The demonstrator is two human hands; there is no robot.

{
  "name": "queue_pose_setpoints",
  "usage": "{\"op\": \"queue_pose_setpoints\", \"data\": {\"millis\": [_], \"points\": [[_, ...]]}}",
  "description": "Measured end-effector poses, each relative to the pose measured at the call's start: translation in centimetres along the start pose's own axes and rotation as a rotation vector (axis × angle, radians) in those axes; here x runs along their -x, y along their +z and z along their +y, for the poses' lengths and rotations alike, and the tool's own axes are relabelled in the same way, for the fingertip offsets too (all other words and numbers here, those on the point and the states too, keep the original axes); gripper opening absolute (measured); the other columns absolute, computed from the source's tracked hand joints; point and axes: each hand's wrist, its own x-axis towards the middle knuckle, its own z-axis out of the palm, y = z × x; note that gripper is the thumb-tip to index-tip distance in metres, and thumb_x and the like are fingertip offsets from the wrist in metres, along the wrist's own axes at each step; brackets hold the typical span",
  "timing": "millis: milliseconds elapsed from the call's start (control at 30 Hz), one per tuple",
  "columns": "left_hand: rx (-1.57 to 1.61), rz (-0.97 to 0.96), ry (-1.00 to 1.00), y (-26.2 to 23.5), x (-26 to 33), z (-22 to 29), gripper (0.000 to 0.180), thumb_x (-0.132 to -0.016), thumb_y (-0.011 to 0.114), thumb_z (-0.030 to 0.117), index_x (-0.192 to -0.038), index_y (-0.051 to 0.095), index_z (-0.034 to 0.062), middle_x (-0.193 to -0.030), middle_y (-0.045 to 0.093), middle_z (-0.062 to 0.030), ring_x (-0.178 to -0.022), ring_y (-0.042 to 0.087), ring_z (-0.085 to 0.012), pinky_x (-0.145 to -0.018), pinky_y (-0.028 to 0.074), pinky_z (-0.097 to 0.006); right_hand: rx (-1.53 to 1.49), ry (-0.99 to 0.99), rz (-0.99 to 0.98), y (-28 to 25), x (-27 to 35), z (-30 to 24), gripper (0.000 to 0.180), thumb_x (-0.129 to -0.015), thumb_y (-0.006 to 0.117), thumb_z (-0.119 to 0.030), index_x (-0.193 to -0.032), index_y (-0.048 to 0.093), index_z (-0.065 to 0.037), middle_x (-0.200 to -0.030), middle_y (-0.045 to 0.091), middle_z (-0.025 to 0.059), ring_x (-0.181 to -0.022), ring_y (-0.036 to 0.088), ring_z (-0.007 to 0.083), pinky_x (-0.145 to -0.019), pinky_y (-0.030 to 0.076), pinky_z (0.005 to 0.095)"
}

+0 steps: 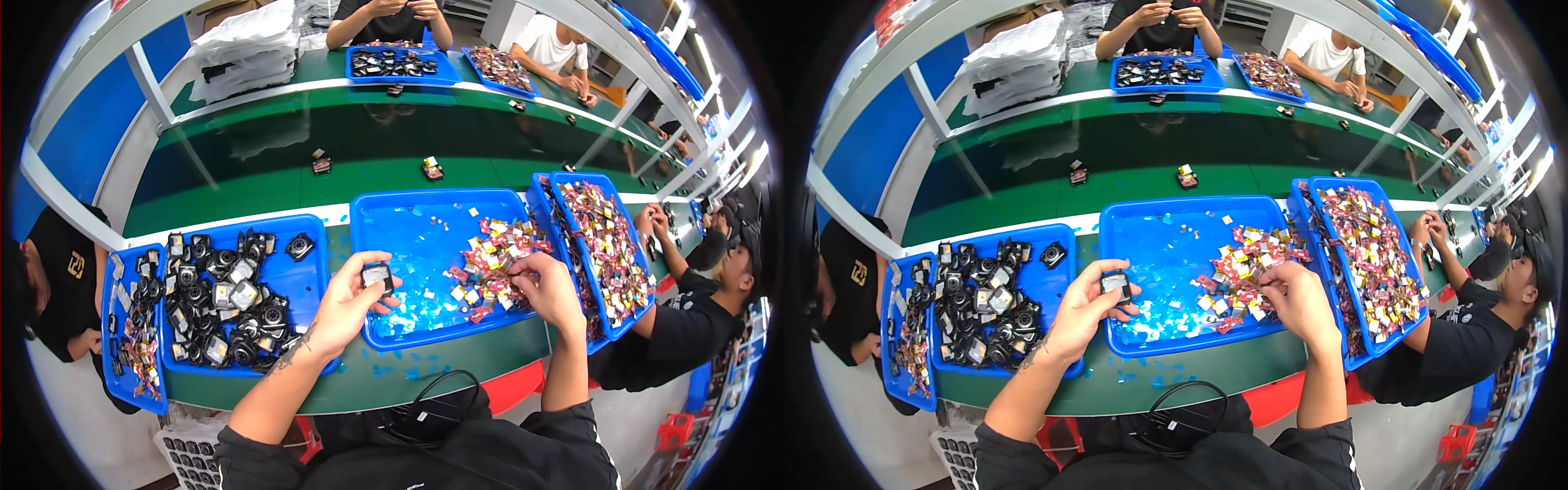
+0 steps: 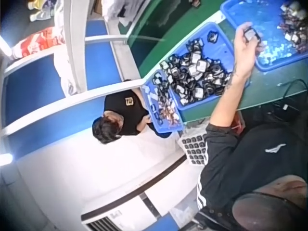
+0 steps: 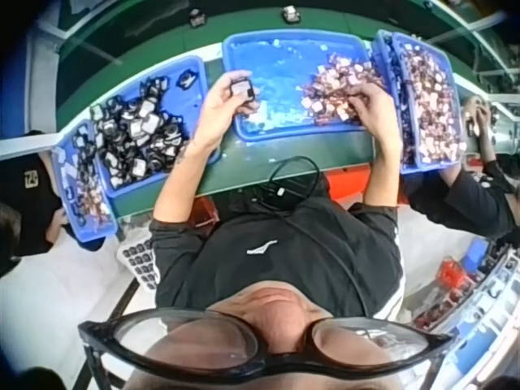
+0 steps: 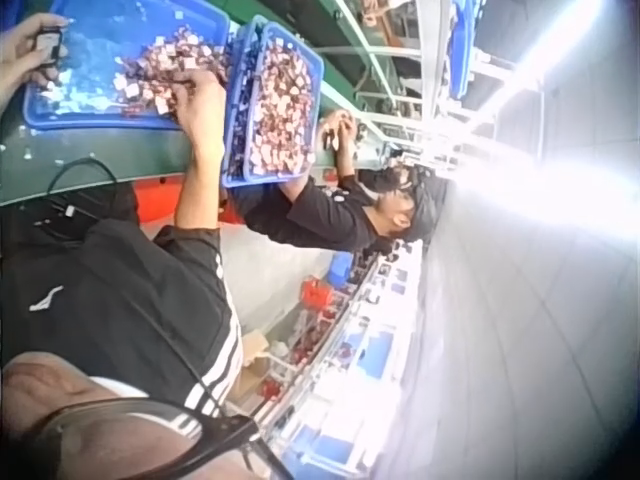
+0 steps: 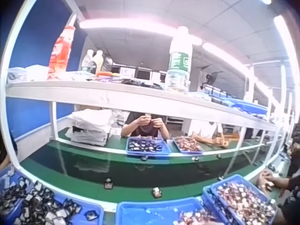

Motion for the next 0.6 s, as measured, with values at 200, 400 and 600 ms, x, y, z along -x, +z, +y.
{"op": "queue_pose_setpoints", "data": {"millis": [200,400,600], "points": [[-0.010,-0.013,-0.014,0.3,0.1,0.3,0.033,-0.098,0.049,0.009,-0.130,0.047,0.0044,-0.107,0.065,-0.0136,-0.087,0.067,-0.0188,-0.074,0.054,-0.027,0.102,-0.146,-0.012,-0.4,0.3,1.2,0.012,-0.078,0.069,-0.001,-0.090,0.066,0.000,-0.082,0.064,0.0152,-0.072,0.064,0.0285,-0.065,0.051,0.0352],[-0.029,-0.016,-0.002,0.3,0.0,0.0,0.034,-0.097,0.051,0.009,-0.130,0.047,0.0043,-0.105,0.066,-0.0131,-0.083,0.068,-0.0182,-0.073,0.054,-0.027,0.083,-0.018,0.001,-0.3,0.8,0.8,0.011,-0.079,0.067,-0.001,-0.090,0.064,0.000,-0.083,0.063,0.0133,-0.069,0.064,0.0239,-0.062,0.050,0.0331],[-0.057,-0.027,0.021,0.4,0.1,0.0,0.034,-0.098,0.051,0.009,-0.131,0.046,0.0044,-0.106,0.065,-0.0133,-0.085,0.067,-0.0182,-0.073,0.054,-0.027,-0.418,0.086,0.288,-0.1,0.6,1.6,0.013,-0.084,0.066,0.002,-0.096,0.066,-0.002,-0.092,0.063,0.0087,-0.074,0.061,0.0133,-0.064,0.053,0.0261]]}}
